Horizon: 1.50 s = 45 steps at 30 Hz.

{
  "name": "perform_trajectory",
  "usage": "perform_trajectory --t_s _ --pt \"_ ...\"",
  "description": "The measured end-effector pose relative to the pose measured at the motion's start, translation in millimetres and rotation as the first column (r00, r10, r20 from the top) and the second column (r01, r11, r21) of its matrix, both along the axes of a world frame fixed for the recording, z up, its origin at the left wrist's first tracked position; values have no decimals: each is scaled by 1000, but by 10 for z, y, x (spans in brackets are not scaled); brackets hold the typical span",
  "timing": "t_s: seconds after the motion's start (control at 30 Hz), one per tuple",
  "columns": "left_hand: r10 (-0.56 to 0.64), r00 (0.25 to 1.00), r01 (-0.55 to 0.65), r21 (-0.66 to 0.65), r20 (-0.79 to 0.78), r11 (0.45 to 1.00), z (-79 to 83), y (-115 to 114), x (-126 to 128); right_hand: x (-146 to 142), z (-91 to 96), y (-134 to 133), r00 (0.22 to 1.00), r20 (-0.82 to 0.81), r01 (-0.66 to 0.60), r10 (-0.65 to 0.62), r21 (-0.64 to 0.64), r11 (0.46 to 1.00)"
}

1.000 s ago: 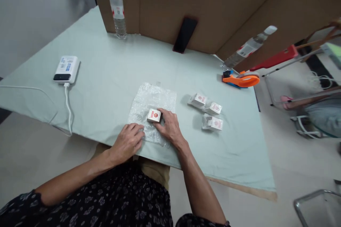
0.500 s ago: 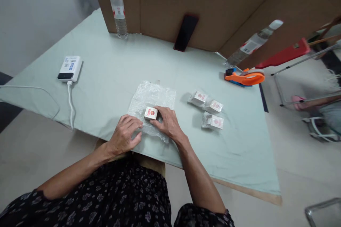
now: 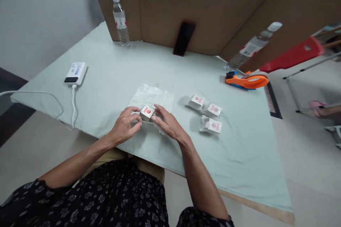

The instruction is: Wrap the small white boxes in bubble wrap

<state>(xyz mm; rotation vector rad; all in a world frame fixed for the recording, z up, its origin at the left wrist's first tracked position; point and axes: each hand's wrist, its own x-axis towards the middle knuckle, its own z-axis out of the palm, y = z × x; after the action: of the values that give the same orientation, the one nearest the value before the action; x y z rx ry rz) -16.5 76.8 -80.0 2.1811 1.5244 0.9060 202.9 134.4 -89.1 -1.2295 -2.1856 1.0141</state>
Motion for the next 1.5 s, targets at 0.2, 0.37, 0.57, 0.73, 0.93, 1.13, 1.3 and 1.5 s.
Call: perform_trajectory --t_s 0.2,0.37,0.57,0.73,0.93,1.13,1.3,1.5 --pt "-53 997 58 -101 53 993 80 207 -30 81 239 -168 998 16 -68 68 -1 998" --pt "-117 991 124 -104 69 987 105 189 -70 19 262 -97 1000 -22 5 -2 152 988" --pt "-86 994 88 24 -63 996 2 -123 -86 -136 252 156 991 131 -11 -4 117 993" --pt "-68 997 70 38 -43 997 -88 -239 -131 -318 183 118 955 292 -105 49 179 978" --pt "-65 996 66 -3 53 998 -71 -154 -134 -295 120 124 959 267 -139 96 148 979" --pt "-44 987 54 -61 156 997 -1 36 -55 -93 231 97 997 44 -69 65 92 993" --pt "-17 975 62 -200 220 978 101 264 -46 1 333 -142 999 37 -30 26 110 993" --pt "75 953 43 -377 294 925 102 488 -18 -183 63 -93 978 -139 173 -157 106 979"
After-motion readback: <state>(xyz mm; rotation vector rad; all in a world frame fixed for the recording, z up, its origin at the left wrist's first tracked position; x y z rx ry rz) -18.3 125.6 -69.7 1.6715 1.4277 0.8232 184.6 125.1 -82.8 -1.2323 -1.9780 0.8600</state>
